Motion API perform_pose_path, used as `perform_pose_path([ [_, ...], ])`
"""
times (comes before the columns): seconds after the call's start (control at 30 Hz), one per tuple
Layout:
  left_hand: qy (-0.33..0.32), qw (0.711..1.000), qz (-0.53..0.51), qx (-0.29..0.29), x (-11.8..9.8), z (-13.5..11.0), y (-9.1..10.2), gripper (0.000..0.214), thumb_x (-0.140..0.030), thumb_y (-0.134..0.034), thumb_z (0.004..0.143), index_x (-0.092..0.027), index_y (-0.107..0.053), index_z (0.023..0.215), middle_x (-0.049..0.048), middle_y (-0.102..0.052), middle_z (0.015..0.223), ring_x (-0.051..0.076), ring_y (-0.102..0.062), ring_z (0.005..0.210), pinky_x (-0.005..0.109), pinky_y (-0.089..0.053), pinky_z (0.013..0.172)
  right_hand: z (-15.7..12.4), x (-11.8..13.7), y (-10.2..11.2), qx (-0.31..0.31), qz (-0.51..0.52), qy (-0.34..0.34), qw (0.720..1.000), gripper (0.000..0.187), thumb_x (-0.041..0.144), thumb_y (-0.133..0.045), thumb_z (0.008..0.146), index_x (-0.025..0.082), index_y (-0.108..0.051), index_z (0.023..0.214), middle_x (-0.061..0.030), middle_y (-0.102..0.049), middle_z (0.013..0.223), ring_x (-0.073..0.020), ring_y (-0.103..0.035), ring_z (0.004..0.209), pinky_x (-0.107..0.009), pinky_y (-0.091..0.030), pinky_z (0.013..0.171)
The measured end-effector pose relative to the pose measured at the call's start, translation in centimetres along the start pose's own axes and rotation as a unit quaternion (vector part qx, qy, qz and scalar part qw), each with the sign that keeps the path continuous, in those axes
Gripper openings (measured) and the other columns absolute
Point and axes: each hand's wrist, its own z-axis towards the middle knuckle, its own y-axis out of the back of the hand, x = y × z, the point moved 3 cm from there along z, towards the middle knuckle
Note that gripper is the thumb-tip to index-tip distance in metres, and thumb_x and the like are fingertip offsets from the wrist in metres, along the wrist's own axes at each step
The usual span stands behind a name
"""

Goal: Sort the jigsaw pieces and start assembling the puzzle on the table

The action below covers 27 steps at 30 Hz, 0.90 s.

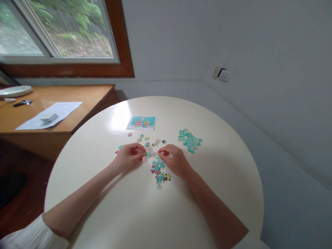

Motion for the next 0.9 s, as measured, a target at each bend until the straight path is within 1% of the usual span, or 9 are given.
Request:
perform_pose_path([
  [0.1, -0.001, 1.0, 0.006, -0.005, -0.1, -0.2, -0.3, 0.015, -0.024, -0.067, 0.062, -0.016, -0.055, 0.066, -0.0035, -0.056, 0.049, 0.008, -0.051, 0.044, 0.021, -0.04, 0.048, -0.1, 0.5, -0.2, 0.009, 0.008, 0.05, 0.999, 0.01, 0.024, -0.057, 0.079, 0.019, -0.065, 0.078, -0.0027, -0.06, 0.065, -0.0147, -0.054, 0.066, -0.027, -0.043, 0.065],
  [0.2, -0.004, 1.0, 0.004, -0.015, -0.2, -0.4, -0.6, 0.017, -0.026, -0.068, 0.061, -0.016, -0.055, 0.064, -0.0037, -0.055, 0.047, 0.008, -0.05, 0.042, 0.02, -0.039, 0.046, -0.2, 0.7, -0.3, 0.013, -0.002, 0.074, 0.997, 0.01, 0.028, -0.059, 0.079, 0.02, -0.066, 0.081, -0.0028, -0.06, 0.066, -0.0156, -0.054, 0.068, -0.029, -0.043, 0.067],
  [0.3, -0.003, 1.0, 0.001, -0.01, -0.2, -0.5, -0.9, 0.021, -0.029, -0.07, 0.059, -0.016, -0.054, 0.063, -0.0036, -0.055, 0.046, 0.008, -0.05, 0.042, 0.02, -0.038, 0.045, -0.2, 0.9, -0.3, 0.012, -0.006, 0.087, 0.996, 0.011, 0.029, -0.059, 0.08, 0.02, -0.065, 0.079, -0.0029, -0.061, 0.066, -0.0156, -0.054, 0.068, -0.029, -0.042, 0.067],
  [0.47, 0.003, 1.0, -0.004, -0.001, 0.1, -0.5, -0.9, 0.022, -0.03, -0.071, 0.059, -0.016, -0.055, 0.062, -0.0032, -0.055, 0.046, 0.008, -0.05, 0.042, 0.02, -0.038, 0.045, -0.3, 1.2, -0.4, 0.009, -0.005, 0.094, 0.996, 0.011, 0.027, -0.058, 0.081, 0.02, -0.063, 0.075, -0.0028, -0.061, 0.066, -0.0154, -0.054, 0.067, -0.029, -0.041, 0.066],
  [0.57, 0.008, 1.0, -0.013, -0.001, 0.0, -0.5, -1.0, 0.019, -0.027, -0.07, 0.059, -0.016, -0.055, 0.061, -0.0027, -0.056, 0.047, 0.008, -0.051, 0.043, 0.021, -0.039, 0.046, -0.3, 1.3, -0.4, 0.005, -0.009, 0.095, 0.995, 0.01, 0.024, -0.057, 0.081, 0.019, -0.063, 0.075, -0.003, -0.061, 0.066, -0.0155, -0.054, 0.067, -0.029, -0.041, 0.066],
  [0.7, 0.013, 1.0, -0.025, 0.006, -0.1, -0.5, -1.2, 0.014, -0.021, -0.069, 0.059, -0.016, -0.057, 0.063, -0.0001, -0.061, 0.055, 0.009, -0.053, 0.046, 0.022, -0.042, 0.049, -0.3, 1.2, -0.4, 0.004, -0.012, 0.089, 0.996, 0.009, 0.023, -0.057, 0.081, 0.019, -0.062, 0.075, -0.003, -0.061, 0.066, -0.0157, -0.054, 0.068, -0.029, -0.041, 0.066],
  [0.9, -0.004, 1.0, -0.024, -0.004, 0.4, -0.4, -1.0, 0.011, -0.015, -0.066, 0.058, -0.015, -0.059, 0.066, 0.0006, -0.063, 0.06, 0.01, -0.055, 0.053, 0.022, -0.043, 0.053, -0.4, 1.1, -0.3, 0.0, -0.015, 0.084, 0.996, 0.007, 0.021, -0.058, 0.08, 0.018, -0.062, 0.075, -0.0035, -0.062, 0.067, -0.0161, -0.054, 0.068, -0.03, -0.041, 0.067],
])
